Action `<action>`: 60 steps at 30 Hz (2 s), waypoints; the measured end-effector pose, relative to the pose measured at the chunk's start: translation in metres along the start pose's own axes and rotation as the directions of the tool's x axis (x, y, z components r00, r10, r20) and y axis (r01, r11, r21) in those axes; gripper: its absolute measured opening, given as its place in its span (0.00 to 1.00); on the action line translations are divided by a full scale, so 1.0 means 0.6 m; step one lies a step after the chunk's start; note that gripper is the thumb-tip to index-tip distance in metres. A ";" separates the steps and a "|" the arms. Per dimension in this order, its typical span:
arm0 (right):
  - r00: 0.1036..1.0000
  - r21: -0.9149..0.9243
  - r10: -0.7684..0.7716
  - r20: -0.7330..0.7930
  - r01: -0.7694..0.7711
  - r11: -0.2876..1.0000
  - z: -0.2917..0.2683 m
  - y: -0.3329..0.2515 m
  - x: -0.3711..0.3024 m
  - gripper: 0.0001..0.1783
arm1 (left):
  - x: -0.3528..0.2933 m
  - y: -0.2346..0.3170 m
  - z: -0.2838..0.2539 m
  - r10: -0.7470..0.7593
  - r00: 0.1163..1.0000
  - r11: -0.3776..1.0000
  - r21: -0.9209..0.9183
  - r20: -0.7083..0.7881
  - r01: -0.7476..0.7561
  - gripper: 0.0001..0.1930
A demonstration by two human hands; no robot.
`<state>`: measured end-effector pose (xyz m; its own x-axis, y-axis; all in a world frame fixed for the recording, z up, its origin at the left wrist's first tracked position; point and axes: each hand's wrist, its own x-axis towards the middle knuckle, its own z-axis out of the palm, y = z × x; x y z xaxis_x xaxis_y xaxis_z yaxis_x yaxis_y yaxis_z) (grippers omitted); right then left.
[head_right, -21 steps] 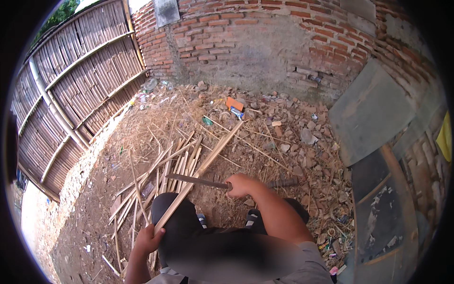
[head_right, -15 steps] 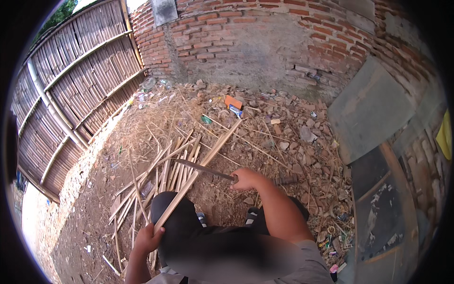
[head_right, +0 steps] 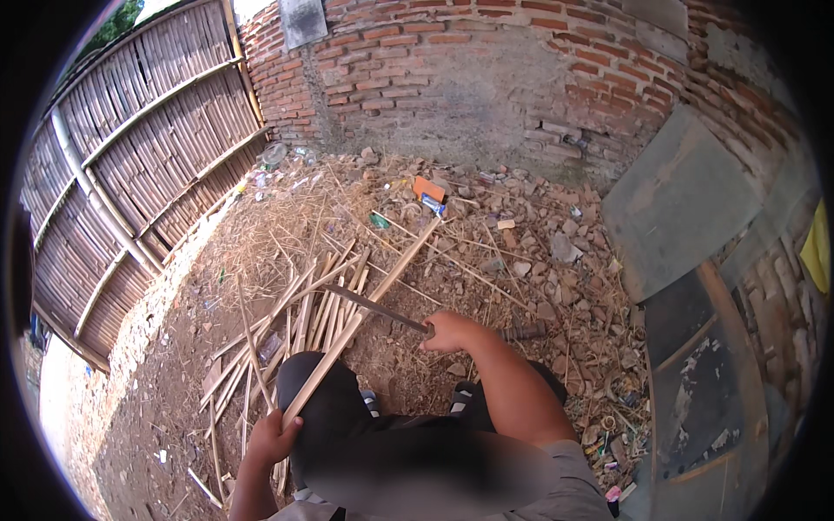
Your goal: The person splits a bamboo stick using a blade while sitting on the ground.
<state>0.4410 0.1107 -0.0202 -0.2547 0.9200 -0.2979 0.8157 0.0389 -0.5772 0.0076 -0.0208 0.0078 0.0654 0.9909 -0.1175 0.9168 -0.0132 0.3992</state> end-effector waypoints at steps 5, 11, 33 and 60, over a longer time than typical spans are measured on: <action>0.999 0.005 -0.029 -0.016 0.029 1.000 0.007 0.004 0.002 0.27 | -0.002 0.000 -0.001 0.008 1.000 1.000 -0.009 -0.010 -0.008 0.28; 1.000 0.066 0.008 0.030 -0.010 0.998 0.005 -0.005 0.000 0.24 | 0.002 -0.002 -0.001 -0.004 1.000 0.999 -0.040 0.028 0.005 0.27; 0.999 0.038 -0.044 -0.032 0.045 0.998 0.011 0.006 0.001 0.20 | 0.004 -0.019 0.019 0.029 0.999 0.996 -0.078 -0.043 -0.032 0.28; 0.998 0.058 -0.039 -0.040 0.041 0.997 0.014 0.009 0.003 0.21 | 0.003 -0.008 0.017 0.036 0.997 0.999 0.002 -0.063 -0.036 0.28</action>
<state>0.4405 0.1091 -0.0299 -0.2653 0.9327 -0.2443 0.7730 0.0543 -0.6321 0.0071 -0.0204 -0.0038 0.0731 0.9963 -0.0457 0.9149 -0.0488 0.4008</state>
